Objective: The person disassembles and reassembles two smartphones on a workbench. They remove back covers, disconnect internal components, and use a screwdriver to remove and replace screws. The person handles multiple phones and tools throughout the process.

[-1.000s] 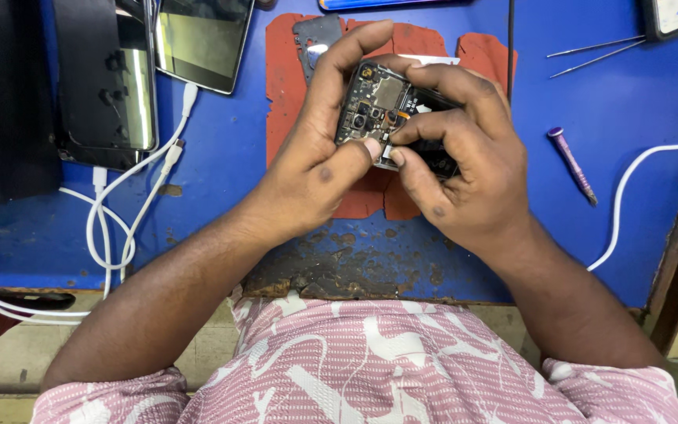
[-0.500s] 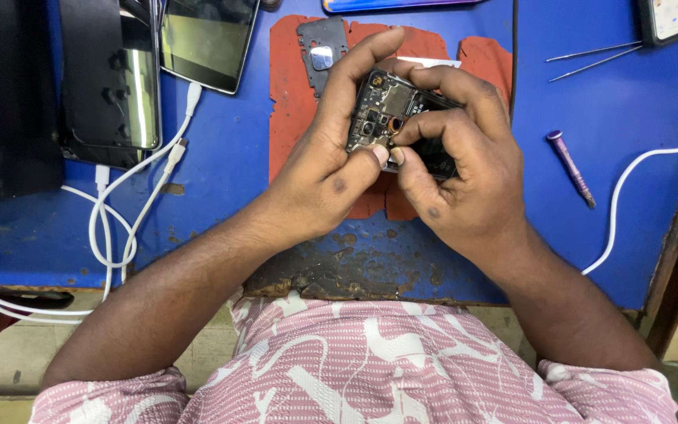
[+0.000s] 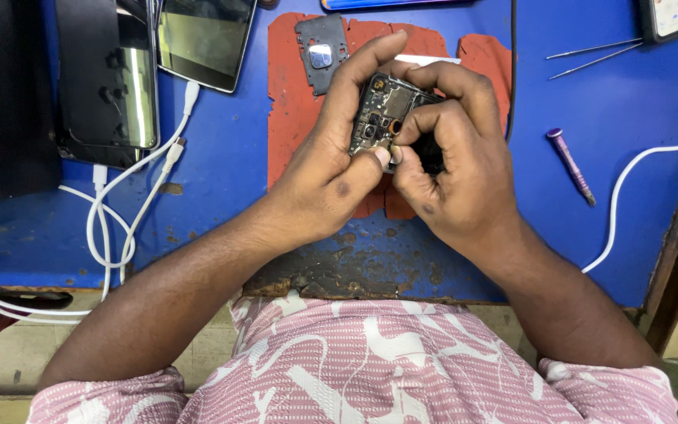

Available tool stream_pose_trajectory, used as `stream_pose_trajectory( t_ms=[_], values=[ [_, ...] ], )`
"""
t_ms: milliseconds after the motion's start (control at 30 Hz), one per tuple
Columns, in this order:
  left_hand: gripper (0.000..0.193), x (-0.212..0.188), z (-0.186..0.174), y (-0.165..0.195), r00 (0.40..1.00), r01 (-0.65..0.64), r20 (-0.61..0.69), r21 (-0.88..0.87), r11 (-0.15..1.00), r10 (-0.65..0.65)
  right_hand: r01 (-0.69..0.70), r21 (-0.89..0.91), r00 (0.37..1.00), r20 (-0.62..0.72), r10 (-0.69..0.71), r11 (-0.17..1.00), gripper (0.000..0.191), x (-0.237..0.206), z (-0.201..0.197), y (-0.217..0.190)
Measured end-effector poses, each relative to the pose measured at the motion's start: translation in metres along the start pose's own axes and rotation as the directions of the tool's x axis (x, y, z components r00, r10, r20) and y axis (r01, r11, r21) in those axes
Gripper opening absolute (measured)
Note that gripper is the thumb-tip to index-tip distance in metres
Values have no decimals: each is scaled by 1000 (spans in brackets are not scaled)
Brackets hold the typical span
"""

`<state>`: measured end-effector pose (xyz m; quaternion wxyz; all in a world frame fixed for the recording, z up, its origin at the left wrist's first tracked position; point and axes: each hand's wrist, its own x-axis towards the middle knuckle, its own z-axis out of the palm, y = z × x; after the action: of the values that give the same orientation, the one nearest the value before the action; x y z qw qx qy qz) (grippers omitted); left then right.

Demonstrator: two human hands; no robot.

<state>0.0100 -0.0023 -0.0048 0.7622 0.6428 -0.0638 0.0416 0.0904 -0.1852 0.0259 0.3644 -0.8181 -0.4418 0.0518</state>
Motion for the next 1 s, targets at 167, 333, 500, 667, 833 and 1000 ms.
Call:
stream_pose_trajectory(
  t_ms=[167, 333, 500, 667, 833, 1000],
  values=[
    [75, -1, 0, -4, 1000, 3, -4, -43, 999, -4, -2, 38, 1000, 8, 2, 999, 16, -1, 1, 5],
    [79, 1, -2, -3, 999, -32, -15, -51, 998, 32, -2, 94, 1000, 29, -1, 996, 15, -4, -7, 9],
    [77, 4, -3, -6, 999, 13, -29, -152, 988, -17, 26, 86, 999, 27, -29, 996, 16, -1, -13, 10],
    [74, 5, -5, -8, 993, 73, -38, -541, 838, -111, 189, -59, 981, 53, -186, 980, 46, 11, -20, 8],
    [81, 6, -7, -5, 976, 135, -38, -671, 729, -216, 219, -165, 974, 95, -206, 962, 60, 12, -18, 10],
    [61, 9, -13, -4, 997, 0, -71, -287, 958, -21, 148, -14, 985, 96, -146, 989, 58, 5, -21, 24]
  ],
)
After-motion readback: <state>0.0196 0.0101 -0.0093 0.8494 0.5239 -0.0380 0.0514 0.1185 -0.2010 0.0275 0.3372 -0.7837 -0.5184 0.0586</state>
